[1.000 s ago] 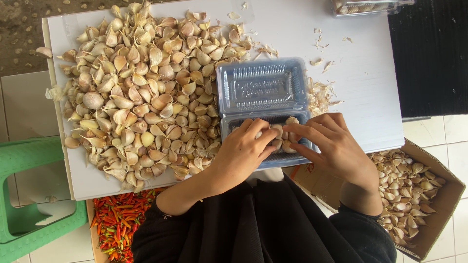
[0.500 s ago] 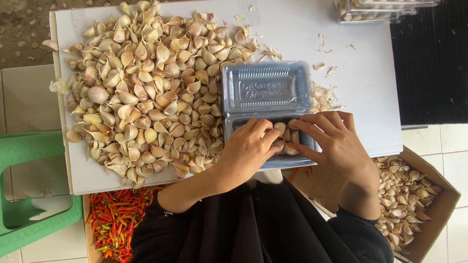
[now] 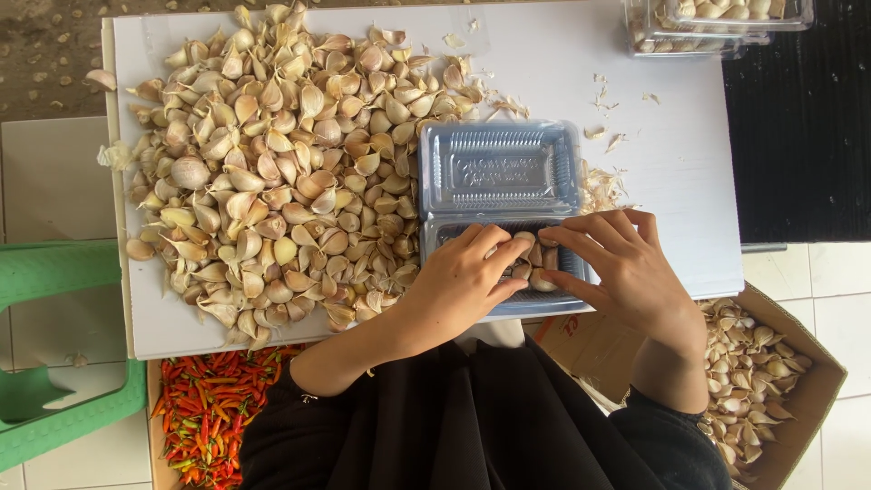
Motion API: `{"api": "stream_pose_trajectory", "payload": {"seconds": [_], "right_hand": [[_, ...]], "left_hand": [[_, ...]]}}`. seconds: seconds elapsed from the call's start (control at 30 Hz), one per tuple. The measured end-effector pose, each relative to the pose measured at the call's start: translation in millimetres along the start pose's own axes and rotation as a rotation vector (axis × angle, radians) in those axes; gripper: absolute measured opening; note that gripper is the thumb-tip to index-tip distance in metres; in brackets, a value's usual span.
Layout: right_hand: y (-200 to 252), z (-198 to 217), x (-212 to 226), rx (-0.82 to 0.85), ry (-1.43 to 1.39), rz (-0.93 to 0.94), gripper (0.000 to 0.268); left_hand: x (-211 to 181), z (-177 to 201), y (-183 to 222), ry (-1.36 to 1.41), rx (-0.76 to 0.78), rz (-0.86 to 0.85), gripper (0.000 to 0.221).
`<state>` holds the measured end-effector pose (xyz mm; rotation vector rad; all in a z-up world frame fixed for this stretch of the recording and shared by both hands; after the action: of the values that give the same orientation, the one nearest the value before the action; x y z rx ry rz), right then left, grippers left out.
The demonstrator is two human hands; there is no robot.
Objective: The person selects individual cloves from a pile of garlic and places them into a small blue plastic container by hand.
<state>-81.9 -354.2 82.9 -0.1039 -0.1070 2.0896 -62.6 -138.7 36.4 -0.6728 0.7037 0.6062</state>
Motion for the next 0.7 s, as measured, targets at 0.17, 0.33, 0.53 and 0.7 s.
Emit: {"api": "stream_pose_trajectory", "payload": {"seconds": [0.17, 0.33, 0.53, 0.7], "right_hand": [[-10.8, 4.6, -0.6, 0.01, -0.049, 0.009, 0.039], [-32.3, 12.4, -0.4, 0.028, -0.019, 0.067, 0.033], [-79.4, 22.6, -1.2, 0.115, -0.113, 0.14, 0.032], [-133.2, 23.7, 18.4, 0.161, -0.387, 0.236, 0.024]], "left_hand": [[8.3, 18.8, -0.1, 0.14, -0.016, -0.014, 0.03], [24.9, 44.0, 0.6, 0.212, -0.053, 0.001, 0.025], [49.7, 79.4, 3.6, 0.486, -0.045, 0.071, 0.027], [70.8, 115.0, 16.9, 0.408, -0.265, 0.123, 0.023]]}}
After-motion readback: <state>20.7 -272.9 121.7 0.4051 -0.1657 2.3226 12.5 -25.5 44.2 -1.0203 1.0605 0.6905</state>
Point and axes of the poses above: each hand's wrist, its own y-axis away from the middle knuckle, its own z-axis out of the back of the hand, x = y × z, the point moved 2 cm from there along -y, towards the middle knuckle, and after that the axes turned 15 degrees about y, right-handed, at the moved point
